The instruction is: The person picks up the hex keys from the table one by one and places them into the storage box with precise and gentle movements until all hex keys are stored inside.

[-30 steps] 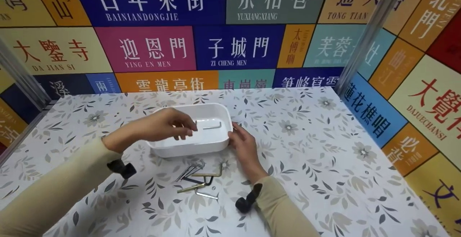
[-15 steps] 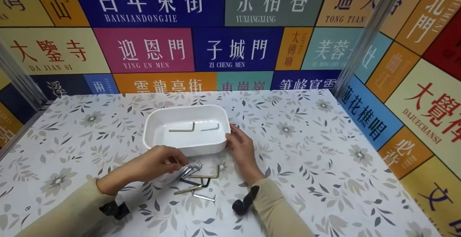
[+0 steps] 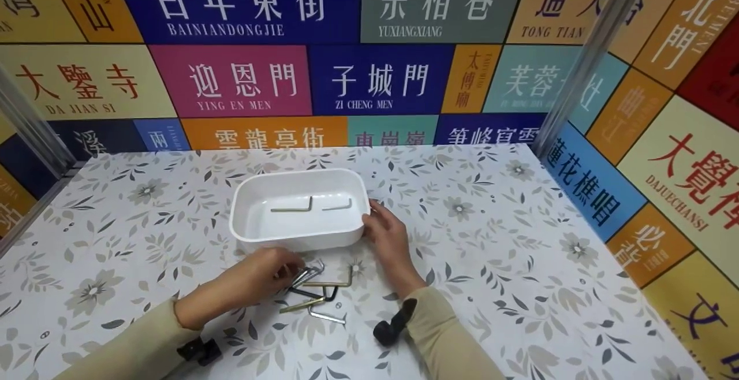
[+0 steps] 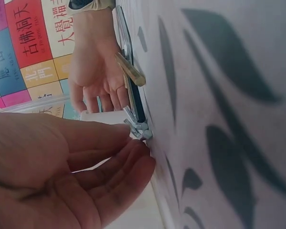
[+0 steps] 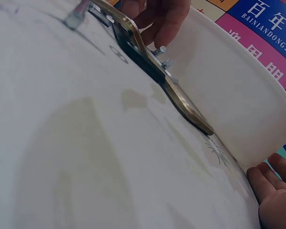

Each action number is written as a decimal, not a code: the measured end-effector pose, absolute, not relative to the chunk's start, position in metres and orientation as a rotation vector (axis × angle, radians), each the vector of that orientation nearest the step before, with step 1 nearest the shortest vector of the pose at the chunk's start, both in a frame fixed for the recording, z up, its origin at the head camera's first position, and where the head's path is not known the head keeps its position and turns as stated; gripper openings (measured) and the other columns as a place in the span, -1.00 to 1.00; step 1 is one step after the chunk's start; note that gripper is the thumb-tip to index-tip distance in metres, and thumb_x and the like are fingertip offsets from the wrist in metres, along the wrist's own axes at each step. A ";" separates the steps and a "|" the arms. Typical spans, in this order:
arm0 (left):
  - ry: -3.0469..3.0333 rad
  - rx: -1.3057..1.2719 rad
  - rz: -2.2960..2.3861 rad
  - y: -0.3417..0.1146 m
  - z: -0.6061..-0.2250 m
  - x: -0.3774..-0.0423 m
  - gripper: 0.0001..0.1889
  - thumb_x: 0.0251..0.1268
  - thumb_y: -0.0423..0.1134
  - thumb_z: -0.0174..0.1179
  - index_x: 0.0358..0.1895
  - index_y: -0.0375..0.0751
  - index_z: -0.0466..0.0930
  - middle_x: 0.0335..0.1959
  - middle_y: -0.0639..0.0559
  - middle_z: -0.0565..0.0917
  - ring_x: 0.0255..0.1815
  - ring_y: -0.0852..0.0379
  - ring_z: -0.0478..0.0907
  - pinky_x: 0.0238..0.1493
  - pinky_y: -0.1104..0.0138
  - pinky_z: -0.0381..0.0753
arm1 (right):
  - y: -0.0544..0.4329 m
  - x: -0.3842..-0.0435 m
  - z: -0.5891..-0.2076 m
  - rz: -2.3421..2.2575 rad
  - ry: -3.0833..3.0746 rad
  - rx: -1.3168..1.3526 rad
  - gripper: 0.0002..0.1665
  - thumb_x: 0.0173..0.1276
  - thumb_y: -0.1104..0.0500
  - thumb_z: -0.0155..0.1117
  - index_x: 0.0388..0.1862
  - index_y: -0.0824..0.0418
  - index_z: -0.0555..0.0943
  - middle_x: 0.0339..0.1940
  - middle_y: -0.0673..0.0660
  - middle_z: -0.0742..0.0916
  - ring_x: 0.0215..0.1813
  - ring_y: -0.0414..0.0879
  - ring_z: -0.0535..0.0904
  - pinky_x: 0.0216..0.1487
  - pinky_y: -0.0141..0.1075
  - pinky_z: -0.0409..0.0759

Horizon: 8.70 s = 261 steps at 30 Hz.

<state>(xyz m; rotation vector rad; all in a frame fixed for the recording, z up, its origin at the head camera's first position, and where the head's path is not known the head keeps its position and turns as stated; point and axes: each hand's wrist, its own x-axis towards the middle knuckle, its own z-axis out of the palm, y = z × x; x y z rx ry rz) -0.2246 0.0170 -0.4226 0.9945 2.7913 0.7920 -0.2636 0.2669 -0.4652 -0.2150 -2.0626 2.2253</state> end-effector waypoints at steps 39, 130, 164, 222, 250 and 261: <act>2.744 0.757 0.892 0.009 -0.425 -0.227 -0.57 -0.27 -0.75 0.00 -0.37 -0.29 0.73 -0.44 -0.06 0.71 -0.42 0.15 0.47 -0.33 0.35 0.53 | 0.266 -0.265 -0.465 2.259 -2.063 -0.158 -0.46 0.57 0.22 0.04 0.48 0.27 0.37 0.43 0.33 0.51 0.11 -0.20 0.67 0.09 -0.40 0.65; 2.486 0.876 0.495 0.083 -0.394 -0.394 -0.76 0.26 -0.49 0.25 -0.06 -0.16 0.71 -0.13 -0.06 0.69 -0.27 0.12 0.55 -0.21 0.34 0.57 | 0.263 -0.263 -0.467 2.207 -2.036 -0.149 -0.48 0.49 0.27 0.08 0.41 0.30 0.45 0.35 0.36 0.58 0.18 0.08 0.67 0.11 -0.31 0.68; 2.478 1.102 1.041 0.032 -0.347 -0.284 -0.86 0.32 -0.39 0.24 -0.16 -0.32 0.74 -0.30 -0.14 0.77 -0.42 0.20 0.64 -0.25 0.30 0.72 | 0.267 -0.263 -0.467 2.208 -2.093 -0.166 -0.49 0.55 0.22 0.04 0.43 0.24 0.44 0.36 0.32 0.57 0.24 0.03 0.62 0.11 -0.39 0.67; 2.620 1.077 0.869 -0.008 -0.430 -0.228 -0.82 0.02 -0.63 0.18 -0.35 -0.35 0.67 -0.44 -0.09 0.65 -0.37 0.19 0.42 -0.29 0.41 0.44 | 0.266 -0.266 -0.464 2.264 -2.092 -0.170 -0.46 0.56 0.25 0.02 0.47 0.29 0.36 0.44 0.26 0.51 0.24 -0.08 0.62 0.22 -0.37 0.63; 2.758 0.907 0.532 -0.011 -0.431 -0.210 -0.90 0.40 -0.43 0.05 -0.24 -0.21 0.55 -0.32 -0.06 0.64 -0.29 0.08 0.54 -0.15 0.25 0.65 | 0.263 -0.267 -0.466 2.281 -2.085 -0.152 -0.44 0.58 0.25 -0.04 0.50 0.34 0.29 0.42 0.33 0.48 0.14 -0.22 0.67 0.19 -0.39 0.64; 2.576 1.030 0.939 -0.018 -0.409 -0.222 -0.89 0.38 -0.46 0.03 -0.15 -0.33 0.53 -0.27 -0.07 0.61 -0.23 0.14 0.47 -0.09 0.32 0.53 | 0.265 -0.267 -0.467 2.256 -2.095 -0.161 -0.44 0.56 0.25 0.00 0.49 0.33 0.32 0.35 0.35 0.56 0.11 -0.20 0.69 0.19 -0.38 0.65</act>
